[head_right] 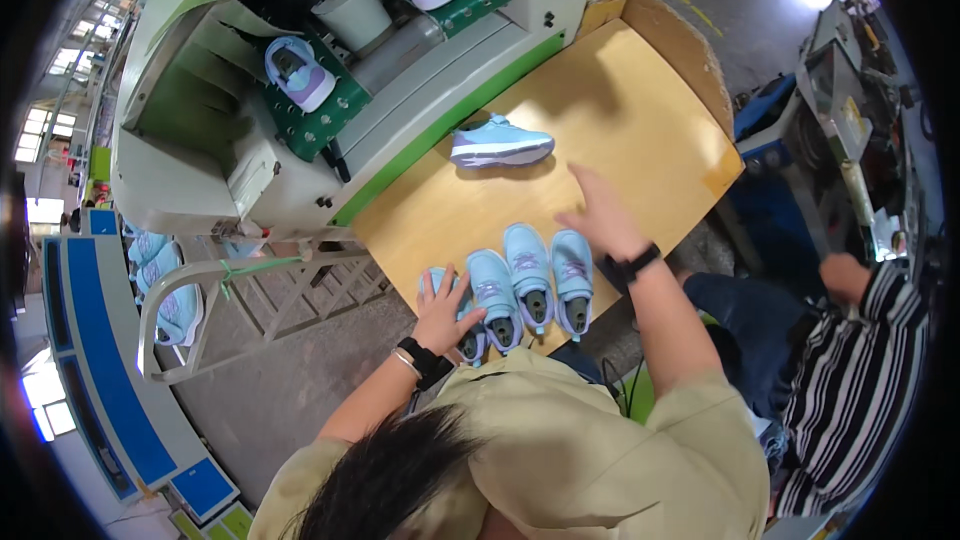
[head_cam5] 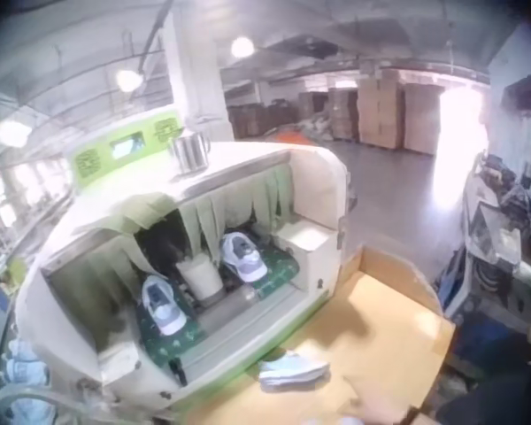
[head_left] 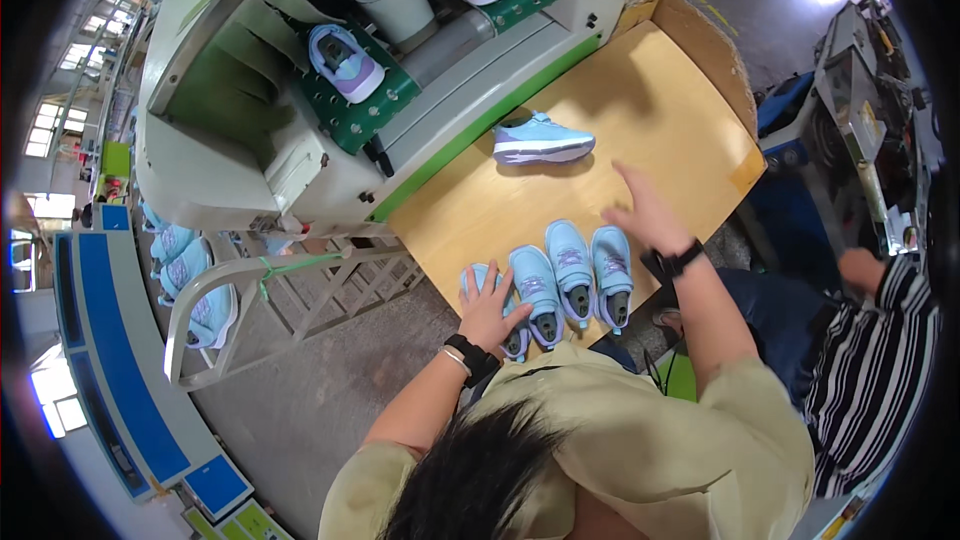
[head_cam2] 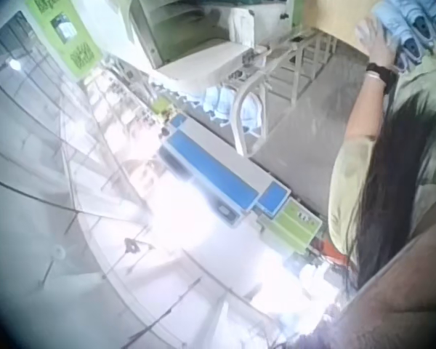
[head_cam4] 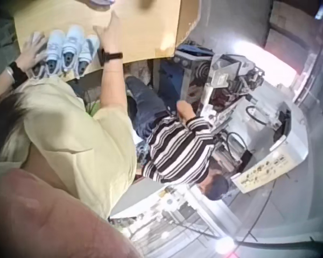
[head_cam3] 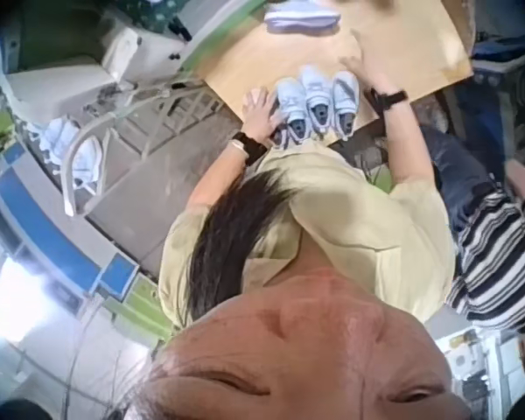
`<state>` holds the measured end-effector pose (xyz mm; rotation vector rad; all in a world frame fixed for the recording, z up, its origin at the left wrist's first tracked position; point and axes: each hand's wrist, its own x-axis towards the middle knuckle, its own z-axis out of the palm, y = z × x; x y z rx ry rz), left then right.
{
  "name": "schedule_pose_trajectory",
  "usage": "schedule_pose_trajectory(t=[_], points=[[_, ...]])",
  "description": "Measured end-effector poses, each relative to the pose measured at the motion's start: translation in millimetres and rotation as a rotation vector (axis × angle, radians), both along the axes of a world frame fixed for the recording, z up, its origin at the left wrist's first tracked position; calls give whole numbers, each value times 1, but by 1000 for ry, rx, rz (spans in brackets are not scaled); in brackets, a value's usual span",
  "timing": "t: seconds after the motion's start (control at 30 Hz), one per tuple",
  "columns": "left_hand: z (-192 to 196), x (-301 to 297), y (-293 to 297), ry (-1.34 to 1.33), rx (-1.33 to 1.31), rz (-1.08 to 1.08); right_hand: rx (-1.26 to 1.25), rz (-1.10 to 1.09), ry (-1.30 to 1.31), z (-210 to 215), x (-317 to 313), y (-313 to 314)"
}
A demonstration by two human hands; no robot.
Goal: The person repeatedly picks up light blue sneakers from a wooden table and places them onto a green conveyor belt. The person retrieves the shoes as they return from the machine, handling them one at a time or in pairs throughout the clip.
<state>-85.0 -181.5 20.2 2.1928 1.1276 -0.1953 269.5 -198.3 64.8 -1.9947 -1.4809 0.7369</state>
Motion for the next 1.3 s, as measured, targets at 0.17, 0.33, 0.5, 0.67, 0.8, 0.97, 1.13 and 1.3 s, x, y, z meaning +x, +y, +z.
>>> schedule_pose_trajectory(t=[0.17, 0.33, 0.5, 0.67, 0.8, 0.97, 1.13, 1.3], points=[[2, -2, 2, 10, -68, 14, -29, 34, -203, -43, -8, 124], [-2, -8, 38, -409, -391, 356, -131, 195, -82, -43, -11, 139], [38, -5, 79, -1027, -1008, 891, 152, 507, 174, 32, -40, 49], [134, 53, 38, -953, -829, 49, 369, 157, 162, 30, -66, -33], [134, 66, 12, -937, -610, -32, 407, -103, -27, 34, -77, -64], [147, 68, 19, -955, -74, -94, 122, -353, 144, -32, -70, -128], [153, 60, 90, -957, 600, 93, 11, -282, 303, -66, -107, -173], [149, 63, 179, -870, 882, 421, -22, -336, 310, -60, -103, -159]])
